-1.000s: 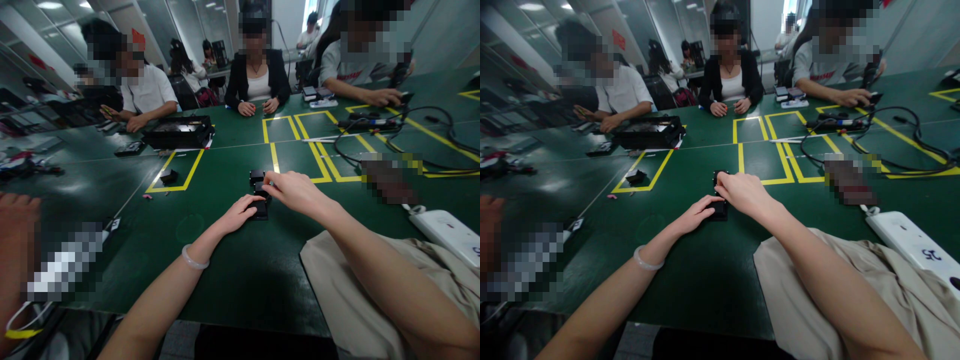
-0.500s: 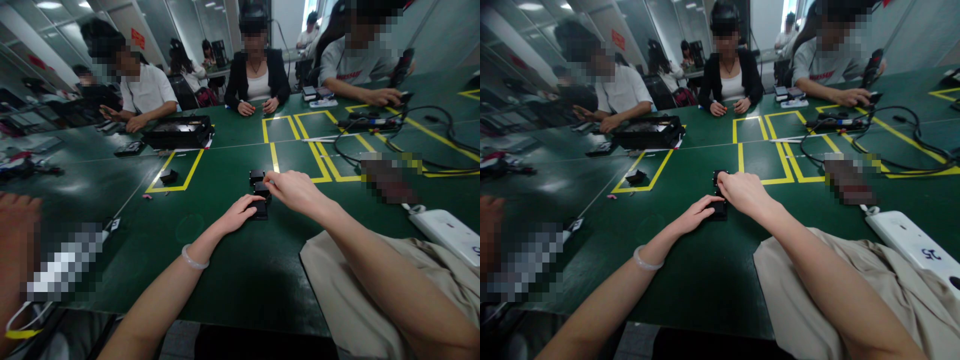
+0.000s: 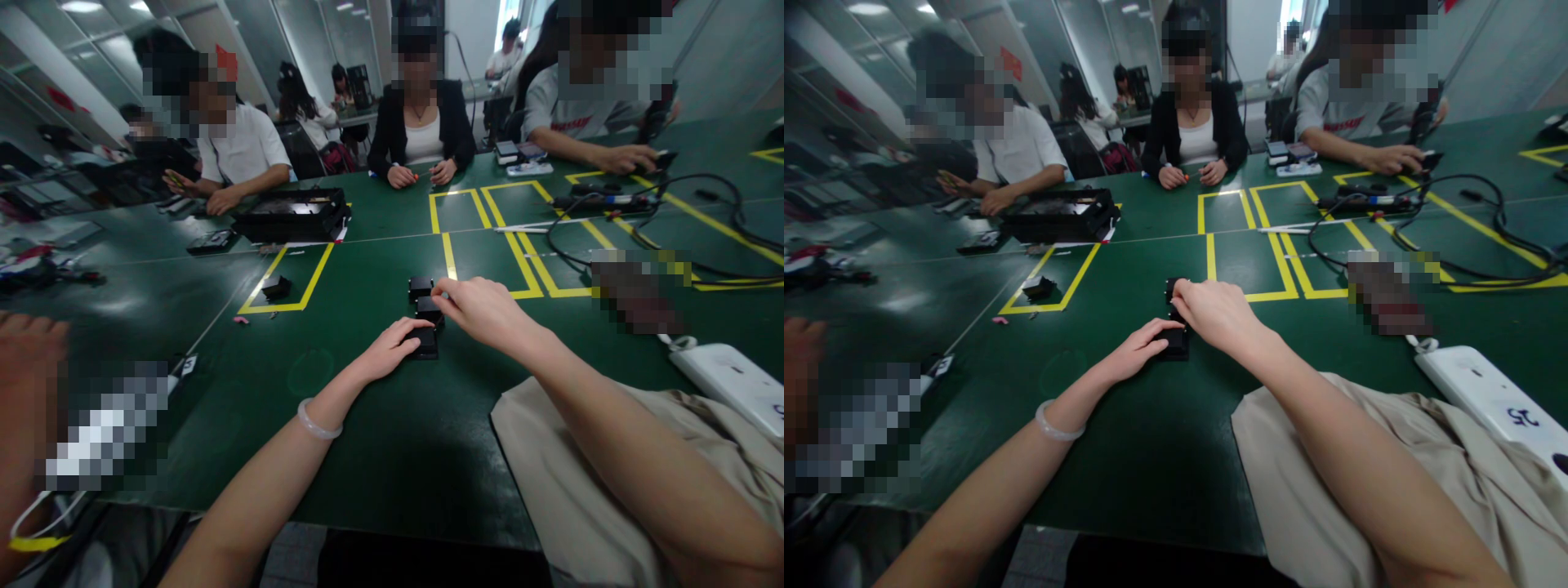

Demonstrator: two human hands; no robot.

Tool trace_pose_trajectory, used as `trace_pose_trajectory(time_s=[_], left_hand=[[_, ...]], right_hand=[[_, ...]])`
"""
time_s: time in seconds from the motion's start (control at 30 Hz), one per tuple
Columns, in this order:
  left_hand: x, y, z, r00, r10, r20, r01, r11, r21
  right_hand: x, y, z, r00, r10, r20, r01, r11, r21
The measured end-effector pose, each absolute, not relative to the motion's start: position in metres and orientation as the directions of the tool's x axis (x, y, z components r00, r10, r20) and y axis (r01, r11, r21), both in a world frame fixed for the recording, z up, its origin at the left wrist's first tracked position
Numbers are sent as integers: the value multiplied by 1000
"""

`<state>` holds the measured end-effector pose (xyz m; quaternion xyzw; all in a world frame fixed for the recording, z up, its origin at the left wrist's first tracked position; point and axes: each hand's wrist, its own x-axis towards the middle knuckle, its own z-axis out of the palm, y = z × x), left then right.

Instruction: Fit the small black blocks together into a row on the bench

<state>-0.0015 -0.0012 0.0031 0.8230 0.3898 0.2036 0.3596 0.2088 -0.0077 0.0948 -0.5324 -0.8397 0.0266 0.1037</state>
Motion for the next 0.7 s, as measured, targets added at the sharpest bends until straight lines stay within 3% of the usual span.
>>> trace_pose_trajectory(time_s=[0.23,0.53,0.7], left_hand=[[-2,-1,2,618,784,64,490,-447,748],[0,-3,4,610,791,52,503,-437,746],[-1,-2,4,610,790,58,501,-442,744]], right_hand=[[213,-11,97,-490,856,163,830,516,-212],[212,-9,99,-432,896,108,885,444,-143],[213,-12,102,-462,879,119,857,477,-193]])
